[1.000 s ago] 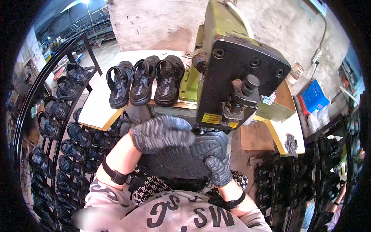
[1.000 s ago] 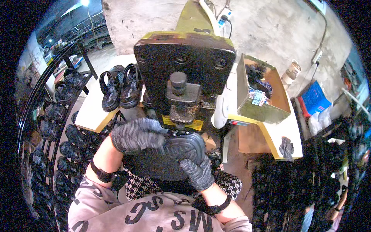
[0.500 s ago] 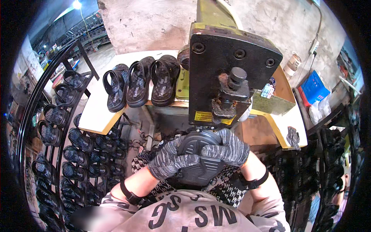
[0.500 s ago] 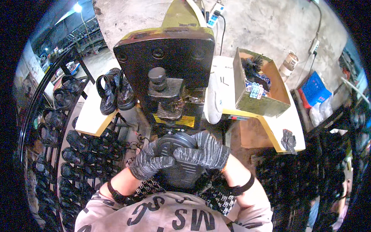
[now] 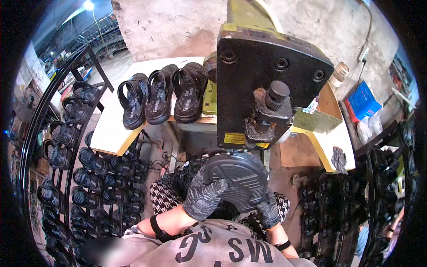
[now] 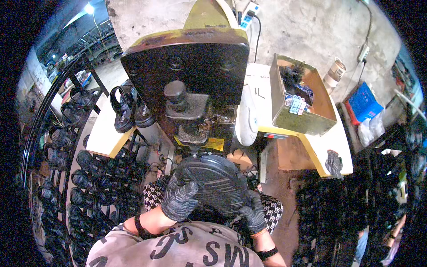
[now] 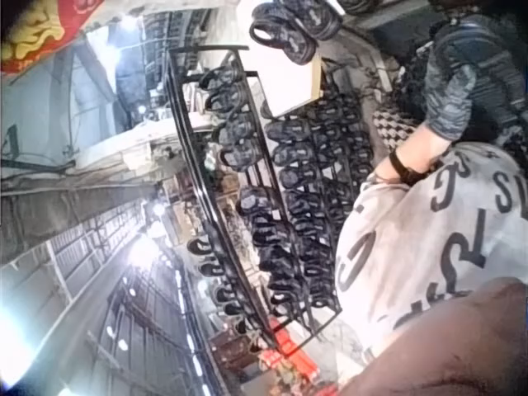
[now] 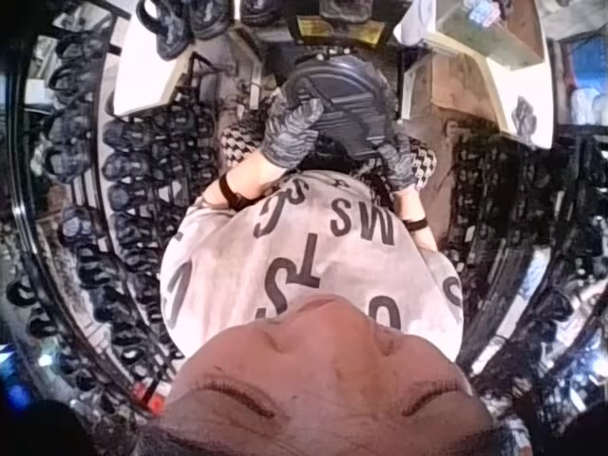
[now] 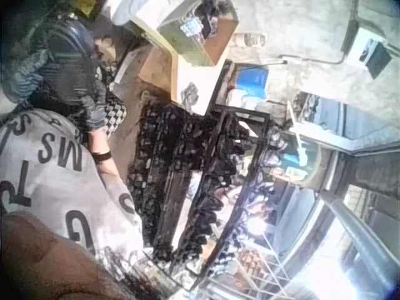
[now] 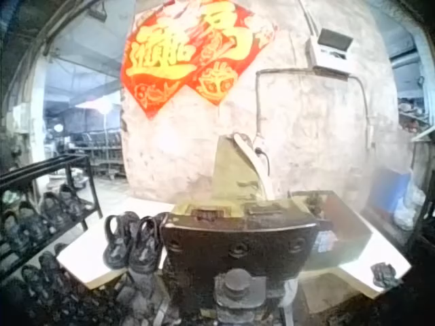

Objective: Finishing the soles of sandals using a motorized buffing or pressing machine in an industrial setting.

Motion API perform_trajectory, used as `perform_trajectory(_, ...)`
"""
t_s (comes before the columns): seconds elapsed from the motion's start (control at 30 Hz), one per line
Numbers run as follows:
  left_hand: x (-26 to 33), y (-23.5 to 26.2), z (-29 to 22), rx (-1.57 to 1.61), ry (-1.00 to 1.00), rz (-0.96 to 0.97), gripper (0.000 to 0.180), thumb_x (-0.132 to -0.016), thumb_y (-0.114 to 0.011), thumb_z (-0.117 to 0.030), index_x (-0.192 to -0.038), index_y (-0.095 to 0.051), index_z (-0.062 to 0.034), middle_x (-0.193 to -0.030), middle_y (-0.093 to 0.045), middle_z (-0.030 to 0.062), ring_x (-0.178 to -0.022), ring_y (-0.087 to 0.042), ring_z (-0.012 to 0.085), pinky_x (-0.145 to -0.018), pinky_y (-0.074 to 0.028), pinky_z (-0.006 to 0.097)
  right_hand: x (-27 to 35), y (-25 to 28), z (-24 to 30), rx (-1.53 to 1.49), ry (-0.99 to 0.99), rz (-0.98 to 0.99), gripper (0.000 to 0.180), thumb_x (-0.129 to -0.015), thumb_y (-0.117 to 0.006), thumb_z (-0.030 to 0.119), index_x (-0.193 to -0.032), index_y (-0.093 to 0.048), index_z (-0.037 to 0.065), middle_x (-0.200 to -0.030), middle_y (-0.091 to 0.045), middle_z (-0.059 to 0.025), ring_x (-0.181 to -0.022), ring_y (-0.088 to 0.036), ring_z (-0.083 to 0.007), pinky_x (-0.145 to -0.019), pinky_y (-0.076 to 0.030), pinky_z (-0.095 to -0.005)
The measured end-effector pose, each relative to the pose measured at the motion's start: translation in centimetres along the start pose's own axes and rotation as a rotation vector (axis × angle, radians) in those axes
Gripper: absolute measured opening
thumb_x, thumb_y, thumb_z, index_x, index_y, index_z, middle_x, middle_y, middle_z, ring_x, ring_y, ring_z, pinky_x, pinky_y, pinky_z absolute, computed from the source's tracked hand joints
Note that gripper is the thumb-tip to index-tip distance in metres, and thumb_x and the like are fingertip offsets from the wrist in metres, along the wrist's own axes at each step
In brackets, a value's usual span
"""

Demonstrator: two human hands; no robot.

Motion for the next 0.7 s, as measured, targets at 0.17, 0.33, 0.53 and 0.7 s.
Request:
perform_trajectory(0.17,-0.6,0.0,-0.4,-0.173,-0.044,0.081,0.063,-0.082,-0.074,-0.013,-0.137,-0.045,-0.0044,-0.129,-0.056,0.0086,-0.118,-0.053,0.0201,-0.103,-0.043,0.037,-1.0,5.3,3.3,0.023,0.17,-0.206,0.056,-0.077,-0.077,0.038,-0.119,-0.057,0.008,-0.118,-0.061,-0.0072,-0.11,-0.056,-0.0211,-0.096,-0.045,-0.0355)
perform_trajectory(0.33,0.1,1.1,-0.3,-0.4,-0.09,0.141,0.069,-0.079,-0.078,-0.014,-0.138,-0.043,-0.0051,-0.131,-0.055,0.0101,-0.121,-0.052,0.0221,-0.104,-0.042,0.039,-2.1,3.5,9.7,-0.507,0.143,-0.341,0.066,-0.087,-0.052,0.063,-0.127,-0.056,0.01,-0.124,-0.062,-0.011,-0.109,-0.059,-0.0302,-0.096,-0.047,-0.0483)
perform_trajectory(0.53,2.0,4.3,2.1,-0.229,-0.131,-0.012,0.067,-0.081,-0.077,-0.021,-0.137,-0.044,-0.0054,-0.132,-0.054,0.0112,-0.119,-0.053,0.0234,-0.104,-0.043,0.04,-2.0,-2.8,10.2,-0.407,0.674,-0.059,0.085,-0.086,-0.042,0.072,-0.142,-0.041,0.009,-0.144,-0.044,-0.0162,-0.128,-0.047,-0.0336,-0.111,-0.032,-0.0539)
perform_trajectory(0.7,4.2,6.4,-0.5,-0.048,-0.024,-0.152,0.085,-0.074,-0.075,-0.055,-0.137,-0.045,-0.0074,-0.136,-0.051,0.0117,-0.124,-0.05,0.0288,-0.108,-0.039,0.047,-1.7,-8.7,11.3,-0.196,0.265,0.016,0.092,-0.075,-0.064,0.068,-0.141,-0.041,0.008,-0.14,-0.048,-0.014,-0.125,-0.05,-0.0307,-0.107,-0.04,-0.0488)
Point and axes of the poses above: each hand's wrist, its own x-axis away from the middle knuckle, its own y-axis out of the back of the hand, z = x × y, the point moved 4 cm from there along -x, towards the middle knuckle
